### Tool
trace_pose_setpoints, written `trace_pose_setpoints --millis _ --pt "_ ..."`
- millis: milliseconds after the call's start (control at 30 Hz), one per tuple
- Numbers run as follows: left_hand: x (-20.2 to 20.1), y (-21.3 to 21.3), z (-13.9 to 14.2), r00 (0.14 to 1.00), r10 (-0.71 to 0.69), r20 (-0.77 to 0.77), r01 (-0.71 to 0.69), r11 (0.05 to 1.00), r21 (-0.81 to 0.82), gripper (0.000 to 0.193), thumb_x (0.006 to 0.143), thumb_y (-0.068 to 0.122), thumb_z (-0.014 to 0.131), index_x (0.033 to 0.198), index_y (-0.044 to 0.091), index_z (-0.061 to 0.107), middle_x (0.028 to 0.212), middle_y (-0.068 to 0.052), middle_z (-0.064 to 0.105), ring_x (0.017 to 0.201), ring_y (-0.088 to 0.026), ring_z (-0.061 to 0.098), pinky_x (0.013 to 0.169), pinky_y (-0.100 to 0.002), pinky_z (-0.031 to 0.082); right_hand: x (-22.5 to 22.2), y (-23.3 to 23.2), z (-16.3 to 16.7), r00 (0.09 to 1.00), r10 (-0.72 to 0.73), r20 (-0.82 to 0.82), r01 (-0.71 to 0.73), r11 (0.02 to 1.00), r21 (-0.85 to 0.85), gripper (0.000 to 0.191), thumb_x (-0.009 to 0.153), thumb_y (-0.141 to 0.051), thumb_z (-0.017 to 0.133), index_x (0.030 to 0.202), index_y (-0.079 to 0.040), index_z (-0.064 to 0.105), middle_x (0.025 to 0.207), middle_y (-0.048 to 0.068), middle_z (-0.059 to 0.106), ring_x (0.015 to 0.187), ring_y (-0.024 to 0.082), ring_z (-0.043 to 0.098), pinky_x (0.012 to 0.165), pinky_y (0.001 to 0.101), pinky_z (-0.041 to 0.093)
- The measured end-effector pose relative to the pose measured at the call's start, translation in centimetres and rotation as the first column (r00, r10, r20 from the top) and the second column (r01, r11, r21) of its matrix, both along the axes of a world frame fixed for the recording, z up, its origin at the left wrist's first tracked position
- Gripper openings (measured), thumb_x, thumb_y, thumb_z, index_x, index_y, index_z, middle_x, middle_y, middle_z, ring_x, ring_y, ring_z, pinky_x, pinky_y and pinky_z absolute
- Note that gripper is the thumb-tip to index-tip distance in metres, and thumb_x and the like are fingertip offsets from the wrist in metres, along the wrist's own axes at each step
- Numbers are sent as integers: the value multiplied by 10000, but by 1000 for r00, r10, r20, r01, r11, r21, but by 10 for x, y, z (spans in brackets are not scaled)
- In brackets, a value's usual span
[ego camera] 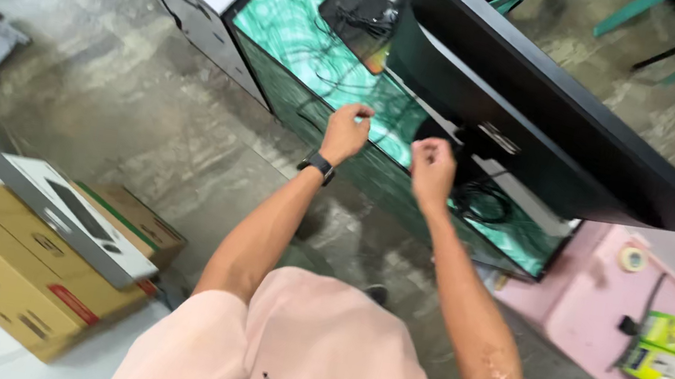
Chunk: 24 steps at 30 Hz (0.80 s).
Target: The person handles coiled blue cables and power strips on a work table, carries a red drawstring bag, opens a cardboard LED monitor box and removes packaging, then routes and connects cables to the back of a desktop monitor on a desk, arranging the cords behind the display.
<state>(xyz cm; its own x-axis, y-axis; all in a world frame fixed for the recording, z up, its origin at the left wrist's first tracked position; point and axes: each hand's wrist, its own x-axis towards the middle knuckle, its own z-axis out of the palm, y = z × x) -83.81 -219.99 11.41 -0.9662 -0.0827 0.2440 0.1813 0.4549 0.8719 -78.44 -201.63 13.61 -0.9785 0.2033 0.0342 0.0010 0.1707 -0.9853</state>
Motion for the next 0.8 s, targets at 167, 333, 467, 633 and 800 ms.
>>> trace_pose_setpoints --millis 167,333,467,633,800 --pt "-56 -49 6 994 -72 87 94 950 -297 295 781 89 748 1075 91 731 1171 -146 628 1089 -403 580 891 -503 500 -53 -48 7 914 156 375 -127 987 -102 163 963 -164 674 1012 -9 685 765 32 685 643 112 639 577 277 507" --pt "-97 -86 -2 973 -210 99 229 807 -545 379 706 131 757 1084 123 733 1248 -152 577 1091 -435 555 851 -525 503 -92 -103 13 834 253 491 -133 955 -267 177 977 -188 649 1069 -37 652 903 44 716 740 131 684 651 275 544" --pt "-118 -105 -15 948 -206 243 307 795 -523 177 879 160 694 1048 135 741 1157 -146 642 1070 -377 619 876 -497 523 -114 -127 20 816 205 540 -65 962 -266 173 968 -183 641 1077 -49 651 965 51 715 785 140 682 660 278 537" --pt "-153 -125 -16 998 -64 16 65 994 -87 187 1023 186 622 1088 30 703 995 -180 719 862 -347 708 752 -461 548 -134 -144 22 806 151 573 -17 973 -232 213 966 -167 645 1126 -27 635 1021 55 693 794 150 672 667 292 534" --pt "-194 -178 -2 972 92 216 -158 936 313 280 1060 217 579 1116 -40 678 873 -167 715 632 -226 772 532 -362 527 -164 -173 18 813 159 560 61 933 -354 416 973 -153 631 1347 -22 506 1229 80 617 820 181 675 678 312 542"
